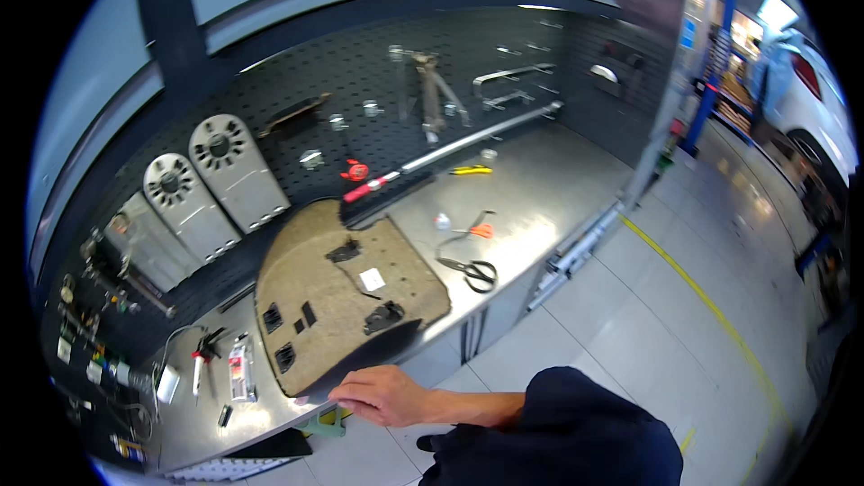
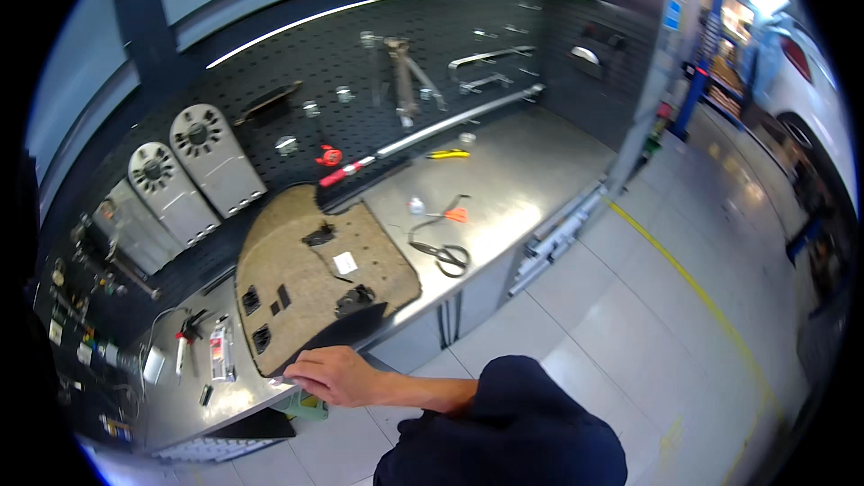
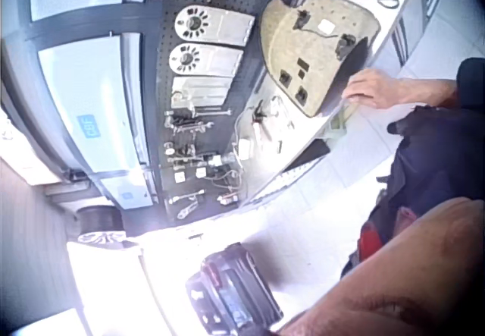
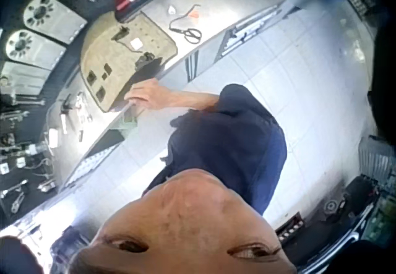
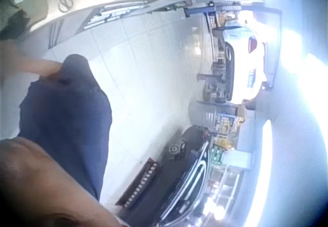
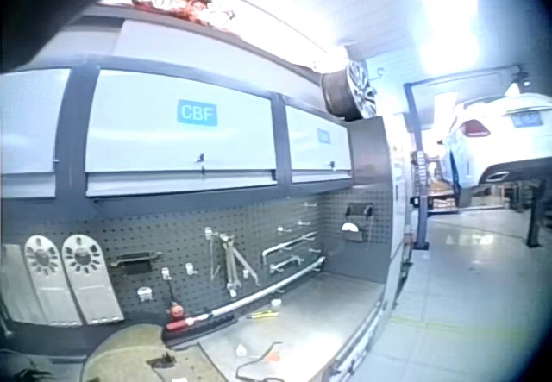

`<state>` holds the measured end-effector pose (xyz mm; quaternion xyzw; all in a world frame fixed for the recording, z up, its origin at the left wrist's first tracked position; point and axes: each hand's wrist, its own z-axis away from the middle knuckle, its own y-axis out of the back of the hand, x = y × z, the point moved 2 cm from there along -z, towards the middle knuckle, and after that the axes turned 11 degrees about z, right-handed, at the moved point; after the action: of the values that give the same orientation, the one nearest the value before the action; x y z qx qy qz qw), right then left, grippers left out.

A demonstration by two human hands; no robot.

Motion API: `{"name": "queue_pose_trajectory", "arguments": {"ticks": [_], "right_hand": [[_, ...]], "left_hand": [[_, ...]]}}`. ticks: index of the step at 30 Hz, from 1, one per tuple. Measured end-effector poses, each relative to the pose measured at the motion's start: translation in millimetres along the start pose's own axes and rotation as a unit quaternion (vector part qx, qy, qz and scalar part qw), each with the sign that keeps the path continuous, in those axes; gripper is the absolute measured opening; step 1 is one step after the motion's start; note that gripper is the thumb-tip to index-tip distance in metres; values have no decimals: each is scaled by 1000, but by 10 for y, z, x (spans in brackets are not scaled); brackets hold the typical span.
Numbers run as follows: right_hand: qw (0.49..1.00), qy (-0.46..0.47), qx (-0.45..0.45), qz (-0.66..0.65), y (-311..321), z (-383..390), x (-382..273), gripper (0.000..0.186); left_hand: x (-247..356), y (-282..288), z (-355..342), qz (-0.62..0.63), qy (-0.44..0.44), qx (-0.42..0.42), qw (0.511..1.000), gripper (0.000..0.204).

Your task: The person applies adhesive to a small black plastic component and attaches it to a larger felt-backed panel on a workbench. The person then walks to a car with an open hood and assists another person by holding a flashlight while they work on the engine.

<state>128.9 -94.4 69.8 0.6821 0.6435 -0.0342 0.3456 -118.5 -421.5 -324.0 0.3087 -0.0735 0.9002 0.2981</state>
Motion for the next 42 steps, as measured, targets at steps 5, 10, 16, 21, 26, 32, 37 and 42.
{"name": "queue_pose_trajectory", "arguments": {"ticks": [5, 10, 16, 21, 26, 32, 37, 42], "right_hand": [[968, -169, -11, 183, 879, 866, 61, 17], [907, -323, -18, 269, 1733, 1616, 144, 17], [897, -359, 5, 258, 2349, 1913, 203, 15], [876, -400, 39, 267, 3050, 2242, 546, 15], [818, -456, 100, 337, 4229, 3130, 1177, 17], [722, -560, 132, 384, 5813, 3612, 1451, 21], [749, -501, 165, 401, 6339, 3542, 1899, 16], [721, -508, 228, 413, 6836, 3476, 2384, 13]], "left_hand": [[-170, 418, -188, -26, 13, -37, 999, 52], [-518, -482, -281, 28, 25, -67, 997, 40], [-1572, -1198, 287, -100, 66, -210, 970, 33], [-1891, -1410, 450, -674, -285, -325, 599, 28], [-1728, -1947, 218, -475, 153, -108, 860, 32], [-1042, -5200, 1326, -529, -290, -303, 737, 42], [-644, -7609, 2921, -368, -333, -459, 737, 30], [-184, -9970, 4012, -286, -505, -535, 613, 27]]}}
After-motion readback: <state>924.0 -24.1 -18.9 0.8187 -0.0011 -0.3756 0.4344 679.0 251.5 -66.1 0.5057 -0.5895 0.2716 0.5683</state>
